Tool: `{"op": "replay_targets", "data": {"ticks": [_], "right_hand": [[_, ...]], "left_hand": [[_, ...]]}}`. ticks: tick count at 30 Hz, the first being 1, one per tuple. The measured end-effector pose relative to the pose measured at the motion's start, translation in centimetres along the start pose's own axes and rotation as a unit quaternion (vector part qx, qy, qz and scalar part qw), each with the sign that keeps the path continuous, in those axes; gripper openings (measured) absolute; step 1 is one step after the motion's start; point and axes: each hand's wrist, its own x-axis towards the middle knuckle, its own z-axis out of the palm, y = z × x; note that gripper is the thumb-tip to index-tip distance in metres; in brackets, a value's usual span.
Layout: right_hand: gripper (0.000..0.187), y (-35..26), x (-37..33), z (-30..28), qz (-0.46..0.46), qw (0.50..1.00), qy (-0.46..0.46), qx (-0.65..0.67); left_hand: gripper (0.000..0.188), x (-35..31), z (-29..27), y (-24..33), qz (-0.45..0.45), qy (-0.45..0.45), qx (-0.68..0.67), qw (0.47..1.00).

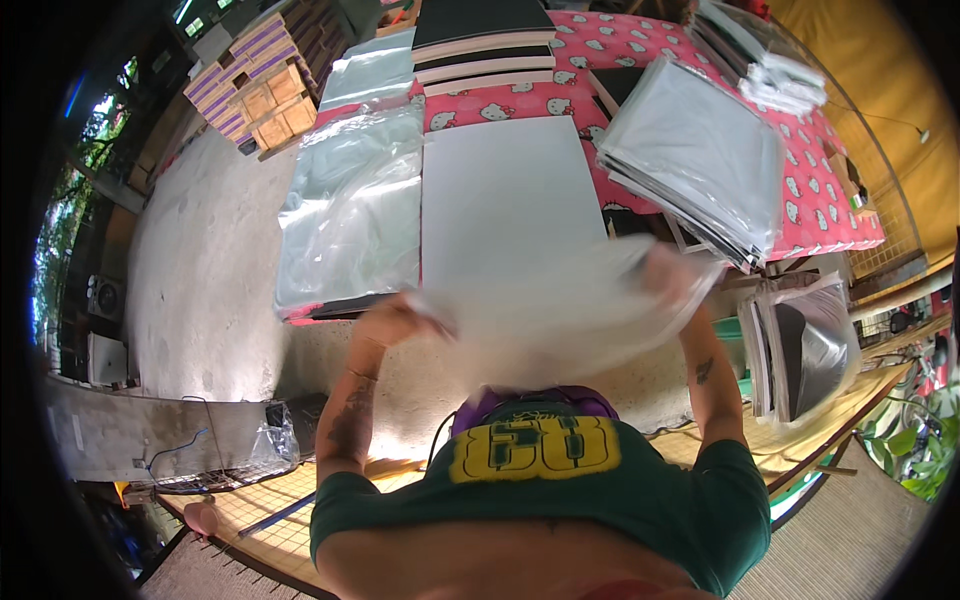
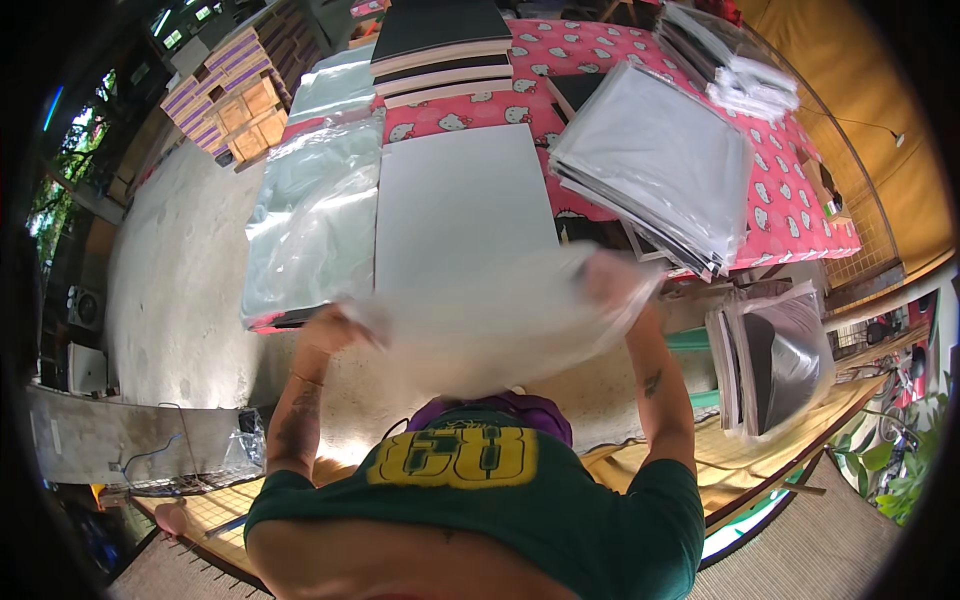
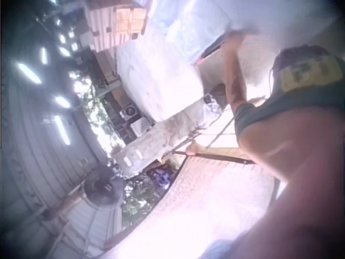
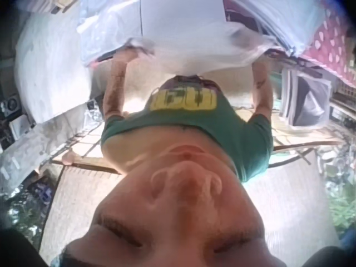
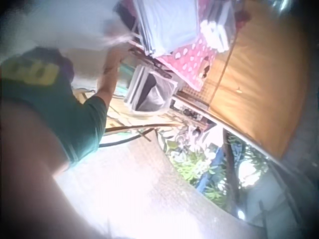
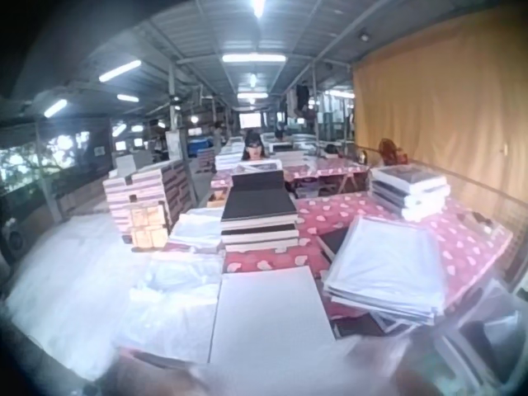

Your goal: The person packages black squares of material by placing them into clear plastic bags by hand and then stacking the bagged items onto a pile.

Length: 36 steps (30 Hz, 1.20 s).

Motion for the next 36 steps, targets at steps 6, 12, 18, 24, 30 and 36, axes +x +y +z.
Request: {"op": "replay_targets", "data": {"ticks": [6,12,18,24,30,36], "right_hand": [[0.038,1.0,-4.1,2.4,0.130,0.982,-0.069,0.122],[0.027,4.2,-7.1,7.9,0.077,0.965,0.063,-0.241],[0.069,11.9,-5.9,4.3,-0.120,0.793,0.303,-0.515],[0.066,11.6,-4.9,7.5,-0.135,0.688,0.337,-0.628],[0.038,7.7,-6.2,10.3,-0.058,0.815,0.330,-0.474],[0.041,-4.9,-6.6,21.7,-0.230,0.963,0.041,-0.133]], "left_hand": [[0.035,-3.7,-4.9,-4.1,-0.162,-0.074,0.135,0.975],[0.051,-5.3,-3.3,-3.3,0.024,0.076,-0.275,0.958],[0.047,-3.9,0.3,-14.6,-0.066,0.448,0.224,0.863],[0.049,-2.9,1.7,-15.4,-0.079,0.417,0.360,0.831],[0.054,-3.4,1.2,-8.6,-0.033,0.423,0.186,0.886],[0.068,-4.3,-3.2,8.1,0.250,0.289,-0.271,0.884]]}}
